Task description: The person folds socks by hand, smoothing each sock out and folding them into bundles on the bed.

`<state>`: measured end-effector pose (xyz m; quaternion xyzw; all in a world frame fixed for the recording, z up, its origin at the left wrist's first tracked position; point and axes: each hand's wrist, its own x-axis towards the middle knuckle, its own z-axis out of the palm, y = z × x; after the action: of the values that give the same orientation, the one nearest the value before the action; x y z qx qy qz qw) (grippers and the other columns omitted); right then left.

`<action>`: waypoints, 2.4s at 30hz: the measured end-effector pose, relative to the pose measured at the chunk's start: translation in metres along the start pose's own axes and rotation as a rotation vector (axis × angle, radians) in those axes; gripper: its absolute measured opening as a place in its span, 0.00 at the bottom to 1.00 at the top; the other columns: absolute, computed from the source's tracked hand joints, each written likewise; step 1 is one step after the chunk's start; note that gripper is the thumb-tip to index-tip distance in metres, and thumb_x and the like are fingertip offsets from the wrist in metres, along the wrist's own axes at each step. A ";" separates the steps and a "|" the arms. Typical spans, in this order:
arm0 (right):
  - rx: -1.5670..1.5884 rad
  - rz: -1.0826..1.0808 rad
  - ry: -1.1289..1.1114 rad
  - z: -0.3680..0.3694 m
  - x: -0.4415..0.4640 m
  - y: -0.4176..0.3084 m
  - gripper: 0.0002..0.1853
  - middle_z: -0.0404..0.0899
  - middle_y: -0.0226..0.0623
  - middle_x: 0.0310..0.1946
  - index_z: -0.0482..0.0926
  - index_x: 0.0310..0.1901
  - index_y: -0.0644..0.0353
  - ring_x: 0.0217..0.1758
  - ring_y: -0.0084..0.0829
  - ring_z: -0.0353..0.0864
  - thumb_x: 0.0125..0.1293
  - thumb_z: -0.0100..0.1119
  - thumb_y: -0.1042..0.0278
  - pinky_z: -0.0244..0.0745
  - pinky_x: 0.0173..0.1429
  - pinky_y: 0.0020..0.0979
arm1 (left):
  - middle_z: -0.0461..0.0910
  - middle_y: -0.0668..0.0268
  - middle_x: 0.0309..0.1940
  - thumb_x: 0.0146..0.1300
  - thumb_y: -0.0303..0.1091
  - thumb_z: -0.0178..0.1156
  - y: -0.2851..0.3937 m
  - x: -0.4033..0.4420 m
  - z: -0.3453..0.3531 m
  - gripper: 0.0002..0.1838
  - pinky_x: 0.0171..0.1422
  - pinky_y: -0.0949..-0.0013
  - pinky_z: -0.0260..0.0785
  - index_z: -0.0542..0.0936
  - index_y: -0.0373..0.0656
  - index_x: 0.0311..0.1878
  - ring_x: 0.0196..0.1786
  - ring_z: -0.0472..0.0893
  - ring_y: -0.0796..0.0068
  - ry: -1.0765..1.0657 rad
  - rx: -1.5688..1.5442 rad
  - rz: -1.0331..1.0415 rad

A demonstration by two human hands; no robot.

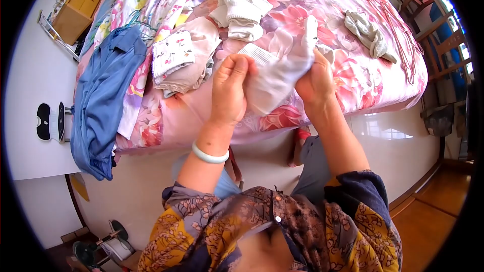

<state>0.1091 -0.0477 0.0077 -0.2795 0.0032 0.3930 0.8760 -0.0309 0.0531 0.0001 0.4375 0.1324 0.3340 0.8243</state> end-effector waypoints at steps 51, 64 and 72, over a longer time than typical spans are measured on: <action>-0.484 -0.276 -0.348 0.033 -0.038 0.057 0.11 0.78 0.28 0.41 0.77 0.51 0.62 0.46 0.21 0.75 0.70 0.57 0.69 0.73 0.49 0.29 | 0.80 0.61 0.48 0.77 0.42 0.42 -0.004 0.016 -0.032 0.18 0.55 0.62 0.76 0.72 0.41 0.58 0.49 0.81 0.66 0.261 0.193 0.088; -1.542 -0.785 -0.254 0.036 -0.016 0.056 0.23 0.78 0.45 0.25 0.76 0.48 0.61 0.31 0.49 0.81 0.46 0.63 0.76 0.75 0.33 0.43 | 0.77 0.69 0.48 0.68 0.37 0.58 -0.022 -0.020 -0.005 0.12 0.52 0.68 0.72 0.75 0.43 0.50 0.52 0.76 0.73 0.220 0.570 0.124; -1.342 -0.676 -0.371 0.033 -0.009 0.067 0.22 0.81 0.50 0.30 0.74 0.50 0.61 0.35 0.49 0.84 0.52 0.67 0.72 0.77 0.37 0.38 | 0.79 0.67 0.46 0.67 0.35 0.57 -0.010 -0.018 0.004 0.11 0.52 0.69 0.73 0.79 0.41 0.48 0.47 0.78 0.75 0.492 -0.001 0.046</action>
<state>0.0494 -0.0023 0.0050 -0.6659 -0.4680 0.0625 0.5776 -0.0379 0.0347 -0.0076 0.3457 0.3189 0.4493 0.7596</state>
